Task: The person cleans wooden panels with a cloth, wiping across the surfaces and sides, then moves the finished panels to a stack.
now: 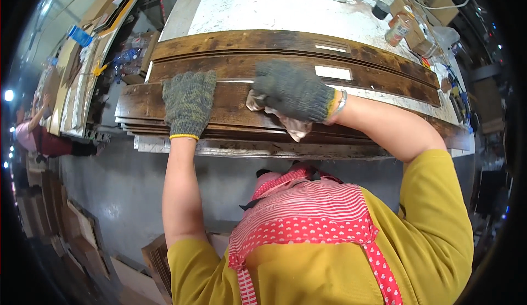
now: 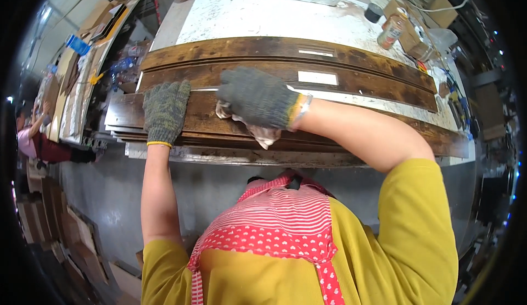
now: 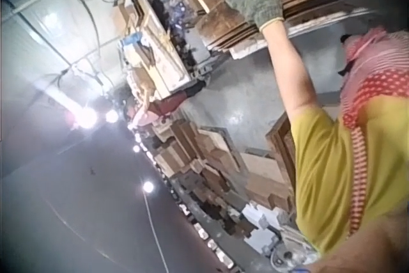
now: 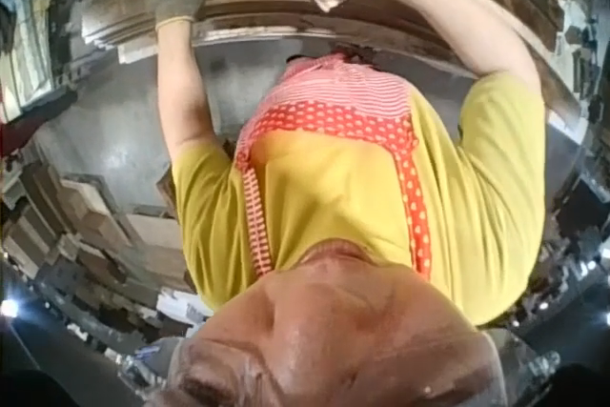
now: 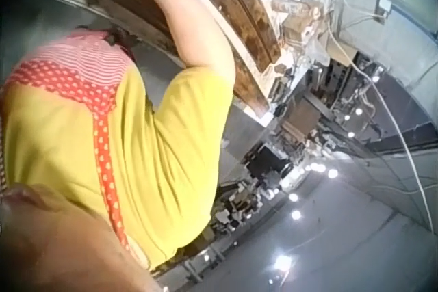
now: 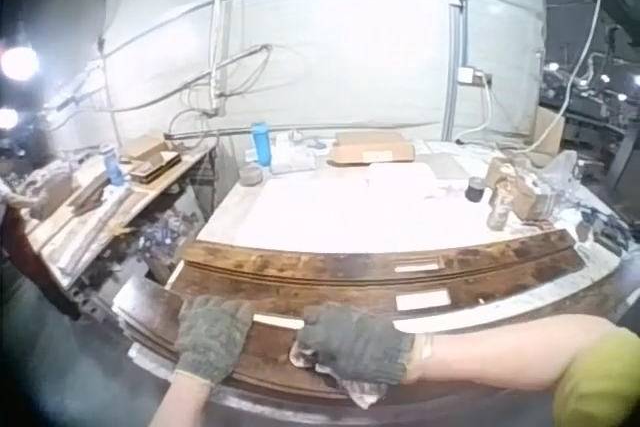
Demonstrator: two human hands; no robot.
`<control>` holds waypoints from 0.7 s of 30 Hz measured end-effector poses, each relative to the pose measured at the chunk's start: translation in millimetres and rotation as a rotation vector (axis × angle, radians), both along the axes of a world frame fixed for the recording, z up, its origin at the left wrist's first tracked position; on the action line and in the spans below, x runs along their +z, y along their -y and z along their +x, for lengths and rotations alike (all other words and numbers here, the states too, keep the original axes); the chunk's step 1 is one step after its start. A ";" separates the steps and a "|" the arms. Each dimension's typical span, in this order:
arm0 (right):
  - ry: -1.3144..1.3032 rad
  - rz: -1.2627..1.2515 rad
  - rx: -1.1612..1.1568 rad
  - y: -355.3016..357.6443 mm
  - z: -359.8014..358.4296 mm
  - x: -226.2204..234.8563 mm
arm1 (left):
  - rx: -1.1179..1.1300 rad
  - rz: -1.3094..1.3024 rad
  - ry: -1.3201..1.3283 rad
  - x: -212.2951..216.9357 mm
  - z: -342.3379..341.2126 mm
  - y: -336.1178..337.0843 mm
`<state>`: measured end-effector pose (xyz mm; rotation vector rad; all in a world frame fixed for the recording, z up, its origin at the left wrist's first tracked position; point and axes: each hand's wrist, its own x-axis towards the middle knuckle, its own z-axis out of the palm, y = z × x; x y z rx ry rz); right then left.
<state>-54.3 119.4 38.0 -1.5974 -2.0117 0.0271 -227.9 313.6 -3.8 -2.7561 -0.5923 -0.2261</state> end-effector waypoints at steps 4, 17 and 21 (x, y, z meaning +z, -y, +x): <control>-0.062 -0.238 -0.072 71.8 39.5 -5.9 | 0.048 -0.051 0.052 -2.5 -5.9 1.8; -0.016 -0.422 0.017 109.7 15.9 33.3 | -0.064 0.040 0.057 -17.1 -9.7 -5.7; -0.210 -0.581 -0.262 189.1 54.7 57.6 | 0.007 -0.007 0.063 -1.0 -7.6 0.7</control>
